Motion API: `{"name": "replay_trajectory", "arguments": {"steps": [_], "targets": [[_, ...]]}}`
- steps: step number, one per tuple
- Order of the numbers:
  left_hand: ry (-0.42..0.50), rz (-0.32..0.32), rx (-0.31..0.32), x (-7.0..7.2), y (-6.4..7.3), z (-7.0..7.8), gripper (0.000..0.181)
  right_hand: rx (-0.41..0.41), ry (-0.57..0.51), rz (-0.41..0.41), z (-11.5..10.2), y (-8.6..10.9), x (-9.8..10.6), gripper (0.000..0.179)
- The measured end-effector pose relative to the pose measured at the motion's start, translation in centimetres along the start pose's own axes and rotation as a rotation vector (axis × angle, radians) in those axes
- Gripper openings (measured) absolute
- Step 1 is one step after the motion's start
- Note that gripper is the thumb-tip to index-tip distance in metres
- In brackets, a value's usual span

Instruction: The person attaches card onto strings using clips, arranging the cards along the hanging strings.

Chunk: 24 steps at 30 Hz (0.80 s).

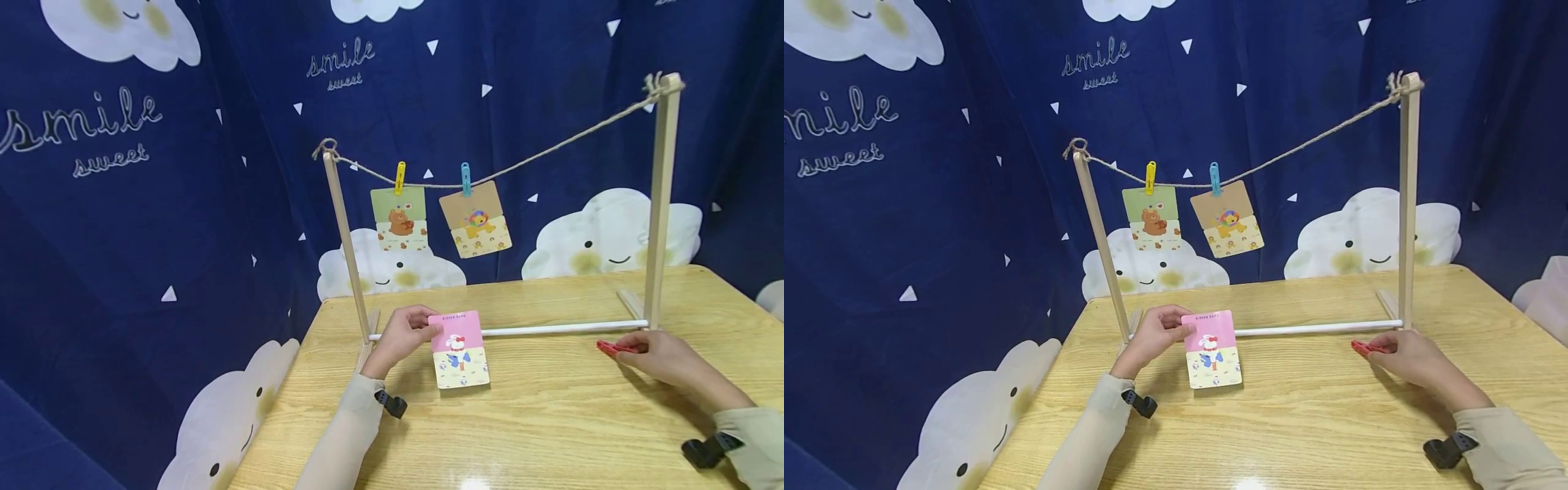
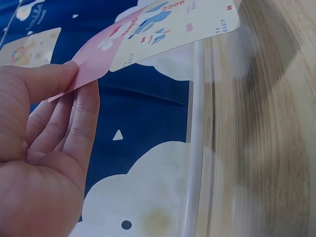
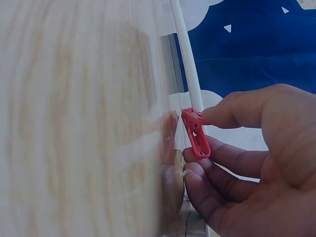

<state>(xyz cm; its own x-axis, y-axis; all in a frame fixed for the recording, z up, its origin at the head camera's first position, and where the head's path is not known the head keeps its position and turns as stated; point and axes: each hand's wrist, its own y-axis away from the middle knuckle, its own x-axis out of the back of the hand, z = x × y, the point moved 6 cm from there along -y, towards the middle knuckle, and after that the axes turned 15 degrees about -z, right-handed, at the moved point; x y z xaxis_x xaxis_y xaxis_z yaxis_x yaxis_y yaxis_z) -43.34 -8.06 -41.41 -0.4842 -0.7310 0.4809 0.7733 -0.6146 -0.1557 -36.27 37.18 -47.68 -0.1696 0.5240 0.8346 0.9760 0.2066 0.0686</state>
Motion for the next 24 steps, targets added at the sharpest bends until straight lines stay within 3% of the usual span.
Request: {"name": "replay_trajectory", "arguments": {"steps": [10,24], "targets": [[0.076,0.008,-0.039,0.2,0.0,0.3,0.017,0.002,0.011,-0.007,-0.3,0.1,0.2,0.034],[0.063,0.041,-0.060,0.5,0.3,1.1,0.014,-0.008,0.010,-0.008,-0.3,0.1,0.3,0.035]]}}
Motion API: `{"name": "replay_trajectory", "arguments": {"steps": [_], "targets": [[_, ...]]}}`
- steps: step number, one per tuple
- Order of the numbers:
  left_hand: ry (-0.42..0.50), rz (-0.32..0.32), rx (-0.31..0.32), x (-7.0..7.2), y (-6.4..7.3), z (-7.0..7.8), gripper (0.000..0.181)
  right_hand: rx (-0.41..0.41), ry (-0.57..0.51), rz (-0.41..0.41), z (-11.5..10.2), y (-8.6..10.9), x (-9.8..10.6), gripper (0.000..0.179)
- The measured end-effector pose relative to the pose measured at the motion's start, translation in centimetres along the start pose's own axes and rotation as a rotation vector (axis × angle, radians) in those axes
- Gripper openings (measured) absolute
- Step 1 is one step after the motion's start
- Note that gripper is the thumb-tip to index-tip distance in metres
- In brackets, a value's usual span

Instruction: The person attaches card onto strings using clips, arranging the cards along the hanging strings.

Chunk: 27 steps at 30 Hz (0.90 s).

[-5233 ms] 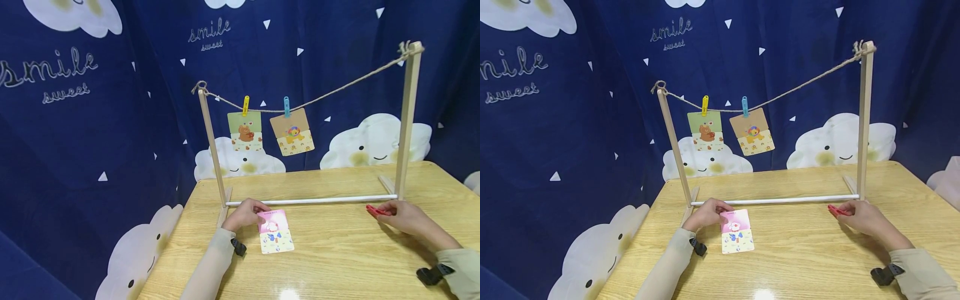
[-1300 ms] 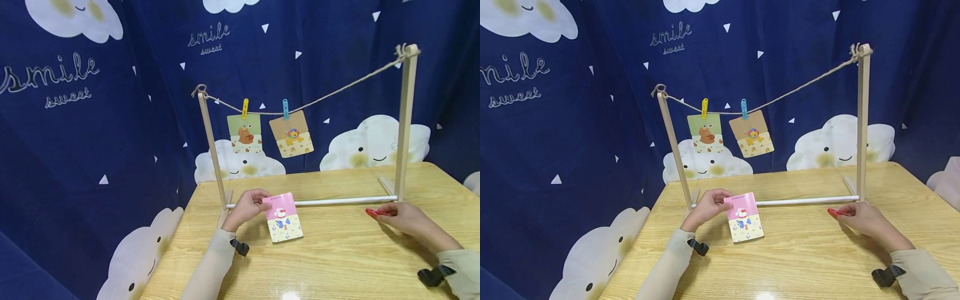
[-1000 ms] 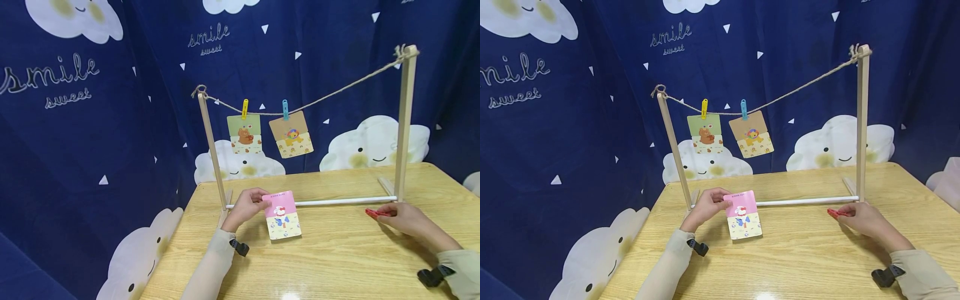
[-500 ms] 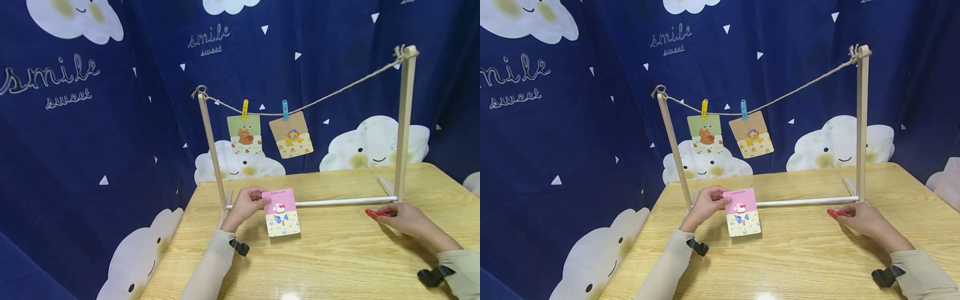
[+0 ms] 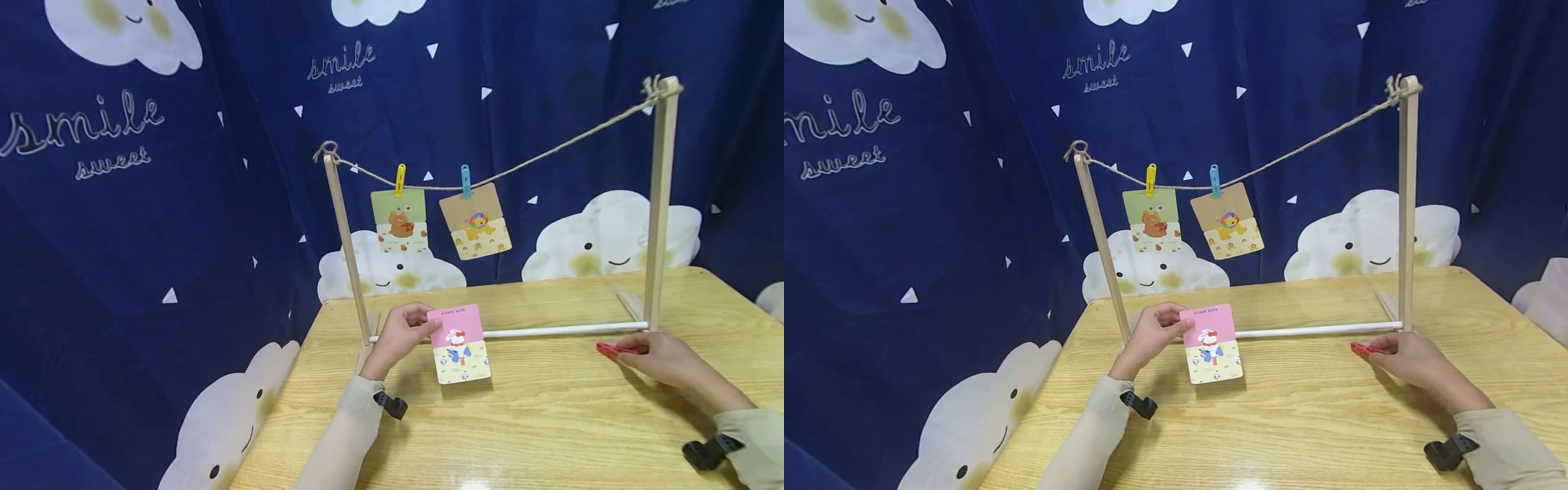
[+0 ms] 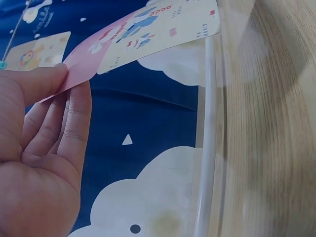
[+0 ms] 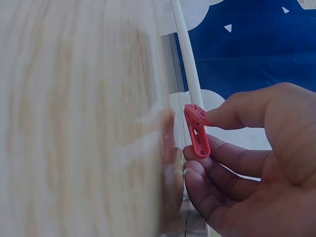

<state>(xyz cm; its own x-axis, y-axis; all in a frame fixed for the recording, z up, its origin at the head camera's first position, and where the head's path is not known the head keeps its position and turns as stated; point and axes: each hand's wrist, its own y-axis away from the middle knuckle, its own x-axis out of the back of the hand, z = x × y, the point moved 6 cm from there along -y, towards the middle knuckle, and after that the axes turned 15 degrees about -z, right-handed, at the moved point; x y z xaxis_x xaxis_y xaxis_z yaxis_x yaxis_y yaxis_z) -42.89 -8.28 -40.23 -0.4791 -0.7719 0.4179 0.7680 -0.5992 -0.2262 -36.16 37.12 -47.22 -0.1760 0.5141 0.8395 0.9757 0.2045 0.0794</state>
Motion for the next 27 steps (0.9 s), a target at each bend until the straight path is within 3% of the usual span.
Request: {"name": "replay_trajectory", "arguments": {"steps": [21,27], "targets": [[0.059,0.012,-0.052,0.0,0.0,0.7,0.018,0.017,-0.069,0.041,-0.6,0.2,0.5,0.045],[0.057,0.020,-0.068,0.1,0.0,1.0,0.019,0.006,-0.086,0.109,-0.8,0.5,1.0,0.042]]}}
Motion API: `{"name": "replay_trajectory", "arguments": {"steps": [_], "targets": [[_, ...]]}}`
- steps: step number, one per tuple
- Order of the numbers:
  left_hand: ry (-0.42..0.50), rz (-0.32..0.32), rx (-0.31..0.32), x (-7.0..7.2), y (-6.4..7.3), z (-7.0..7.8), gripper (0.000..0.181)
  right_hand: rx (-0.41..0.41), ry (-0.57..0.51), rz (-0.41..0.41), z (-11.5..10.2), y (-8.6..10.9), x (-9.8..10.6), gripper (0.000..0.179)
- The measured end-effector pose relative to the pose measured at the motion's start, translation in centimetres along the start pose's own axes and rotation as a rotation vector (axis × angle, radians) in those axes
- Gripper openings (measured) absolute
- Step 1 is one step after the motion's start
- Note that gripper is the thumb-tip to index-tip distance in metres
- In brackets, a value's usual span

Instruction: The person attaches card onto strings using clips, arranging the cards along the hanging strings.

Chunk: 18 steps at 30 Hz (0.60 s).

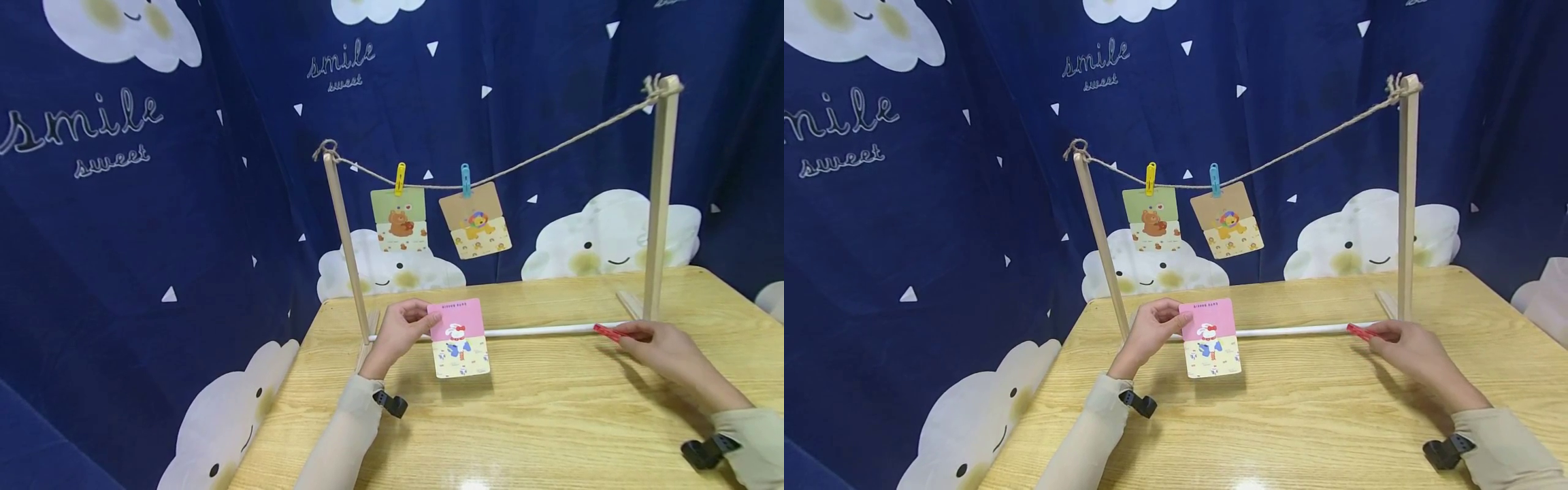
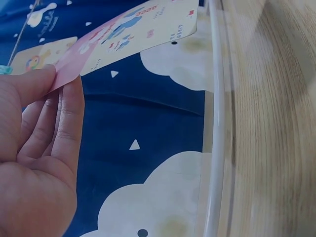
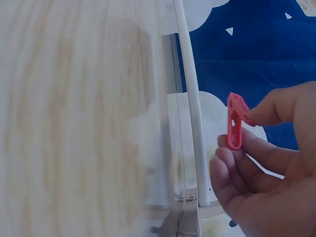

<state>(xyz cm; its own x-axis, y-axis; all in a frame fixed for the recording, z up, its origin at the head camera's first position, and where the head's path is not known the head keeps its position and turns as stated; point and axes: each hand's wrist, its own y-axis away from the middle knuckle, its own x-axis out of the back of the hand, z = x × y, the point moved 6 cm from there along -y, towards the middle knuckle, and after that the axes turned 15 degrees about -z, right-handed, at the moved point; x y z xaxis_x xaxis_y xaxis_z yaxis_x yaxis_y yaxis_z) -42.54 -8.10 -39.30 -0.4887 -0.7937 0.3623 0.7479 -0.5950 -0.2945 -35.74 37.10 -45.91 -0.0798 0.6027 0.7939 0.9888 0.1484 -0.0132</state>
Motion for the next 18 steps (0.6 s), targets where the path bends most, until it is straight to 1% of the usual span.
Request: {"name": "replay_trajectory", "arguments": {"steps": [10,15,18], "targets": [[0.005,0.007,-0.018,0.1,0.0,0.0,0.020,0.013,-0.010,0.135,-1.0,0.5,0.6,0.042],[0.004,0.012,-0.017,0.1,0.0,0.0,0.018,0.053,-0.055,0.198,-1.5,0.9,0.9,0.038],[0.000,0.017,-0.019,0.1,0.0,0.0,0.017,0.073,-0.065,0.238,-1.7,1.0,1.2,0.035]]}}
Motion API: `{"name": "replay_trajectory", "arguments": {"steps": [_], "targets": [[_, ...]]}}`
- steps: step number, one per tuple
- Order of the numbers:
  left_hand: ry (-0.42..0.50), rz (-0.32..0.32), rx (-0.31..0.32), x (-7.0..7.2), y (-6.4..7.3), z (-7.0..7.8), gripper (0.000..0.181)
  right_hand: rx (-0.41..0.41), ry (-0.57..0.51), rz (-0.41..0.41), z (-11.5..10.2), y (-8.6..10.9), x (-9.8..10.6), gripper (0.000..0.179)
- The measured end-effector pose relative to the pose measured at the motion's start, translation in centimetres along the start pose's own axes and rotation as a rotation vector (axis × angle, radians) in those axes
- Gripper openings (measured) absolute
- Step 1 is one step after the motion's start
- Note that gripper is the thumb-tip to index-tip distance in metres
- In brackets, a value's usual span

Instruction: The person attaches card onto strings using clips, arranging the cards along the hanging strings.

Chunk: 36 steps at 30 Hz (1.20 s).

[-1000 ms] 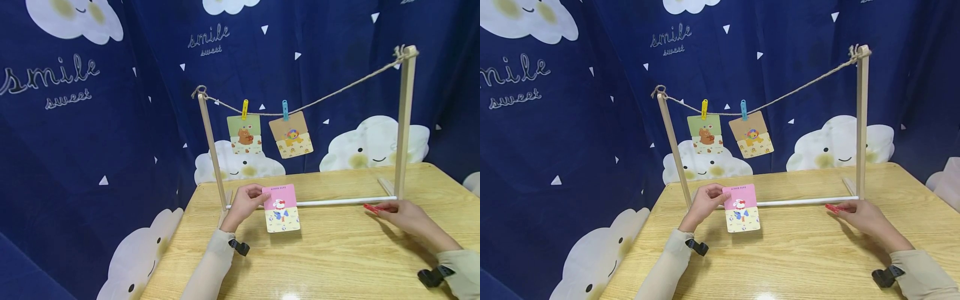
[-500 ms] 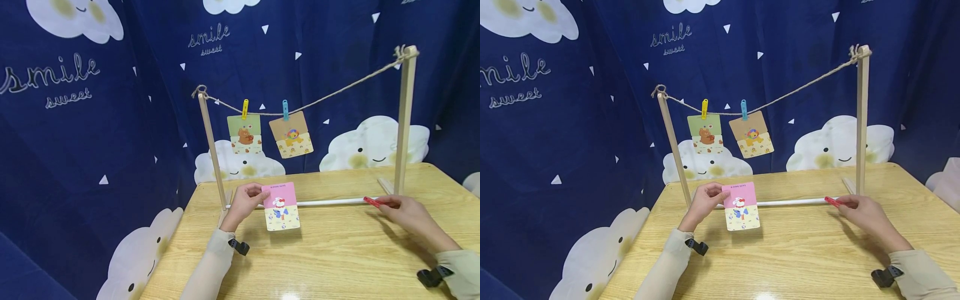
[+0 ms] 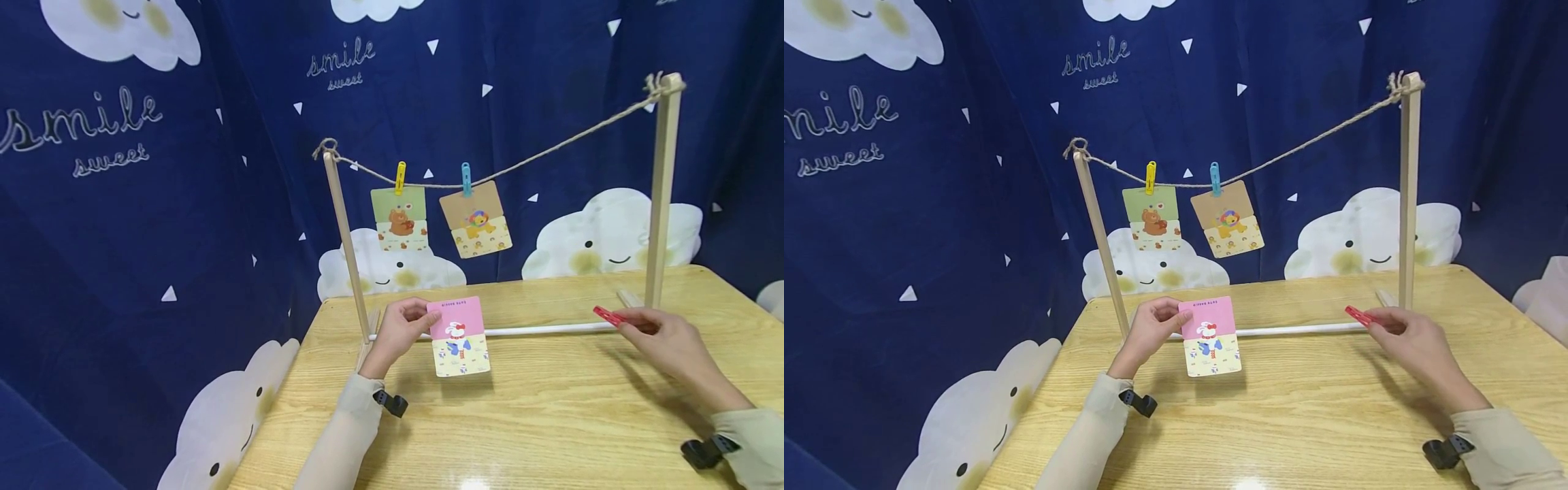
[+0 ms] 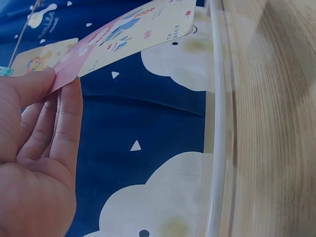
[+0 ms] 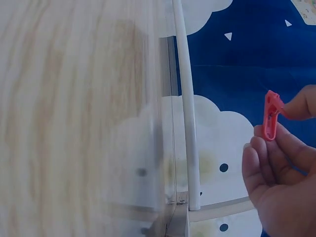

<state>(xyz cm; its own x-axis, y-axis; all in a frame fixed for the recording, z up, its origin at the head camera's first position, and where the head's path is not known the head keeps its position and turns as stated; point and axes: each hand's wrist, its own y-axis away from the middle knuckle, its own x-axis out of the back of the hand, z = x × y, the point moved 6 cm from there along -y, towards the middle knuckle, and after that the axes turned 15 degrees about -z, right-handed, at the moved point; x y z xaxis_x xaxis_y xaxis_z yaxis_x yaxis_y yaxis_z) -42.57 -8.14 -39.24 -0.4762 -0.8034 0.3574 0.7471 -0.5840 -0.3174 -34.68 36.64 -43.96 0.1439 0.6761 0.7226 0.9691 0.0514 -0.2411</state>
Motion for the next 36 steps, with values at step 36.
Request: {"name": "replay_trajectory", "arguments": {"steps": [36], "targets": [[-0.061,0.004,-0.013,0.0,0.1,0.7,0.016,0.109,-0.312,0.023,-3.9,-0.2,2.2,0.039]]}}
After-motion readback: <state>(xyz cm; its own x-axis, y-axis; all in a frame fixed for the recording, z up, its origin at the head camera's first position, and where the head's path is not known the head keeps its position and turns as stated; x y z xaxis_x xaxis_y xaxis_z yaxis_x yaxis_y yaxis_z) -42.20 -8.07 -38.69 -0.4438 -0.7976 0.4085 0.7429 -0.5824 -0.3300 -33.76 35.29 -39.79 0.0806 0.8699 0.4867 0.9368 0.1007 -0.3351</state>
